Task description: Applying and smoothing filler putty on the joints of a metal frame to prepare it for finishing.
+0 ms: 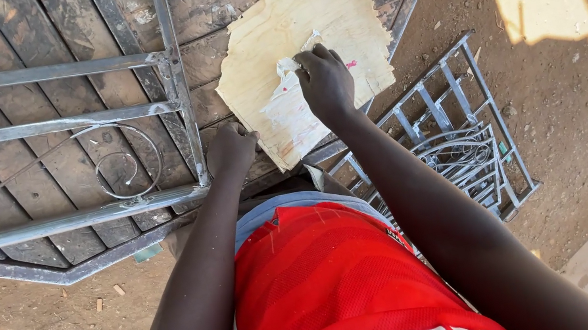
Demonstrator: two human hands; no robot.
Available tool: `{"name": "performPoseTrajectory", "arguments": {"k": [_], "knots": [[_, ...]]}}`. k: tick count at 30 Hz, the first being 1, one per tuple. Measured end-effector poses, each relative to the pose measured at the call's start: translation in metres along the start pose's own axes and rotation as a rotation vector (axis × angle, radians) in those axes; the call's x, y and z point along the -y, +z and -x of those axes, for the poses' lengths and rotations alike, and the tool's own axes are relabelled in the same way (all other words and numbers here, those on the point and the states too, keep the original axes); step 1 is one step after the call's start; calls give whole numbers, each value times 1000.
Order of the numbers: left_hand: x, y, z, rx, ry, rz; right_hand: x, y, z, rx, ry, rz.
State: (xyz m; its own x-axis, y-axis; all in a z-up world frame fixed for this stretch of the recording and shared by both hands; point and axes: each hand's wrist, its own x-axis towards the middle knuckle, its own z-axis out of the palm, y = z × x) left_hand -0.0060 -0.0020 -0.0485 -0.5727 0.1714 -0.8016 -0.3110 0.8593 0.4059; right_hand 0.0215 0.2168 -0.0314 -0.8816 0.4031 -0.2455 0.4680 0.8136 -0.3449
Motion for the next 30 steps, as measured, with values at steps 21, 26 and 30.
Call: {"name": "performPoseTrajectory", "arguments": {"k": [21,26,30], "knots": [[-2,-4,0,-10,-19,34,-7,17,39,38,-169,-14],[-3,-10,2,5,-43,-23,-39,35,34,105,37,-158],[-6,-8,2,1,-26,-29,-19,42,50,87,37,-179]]}}
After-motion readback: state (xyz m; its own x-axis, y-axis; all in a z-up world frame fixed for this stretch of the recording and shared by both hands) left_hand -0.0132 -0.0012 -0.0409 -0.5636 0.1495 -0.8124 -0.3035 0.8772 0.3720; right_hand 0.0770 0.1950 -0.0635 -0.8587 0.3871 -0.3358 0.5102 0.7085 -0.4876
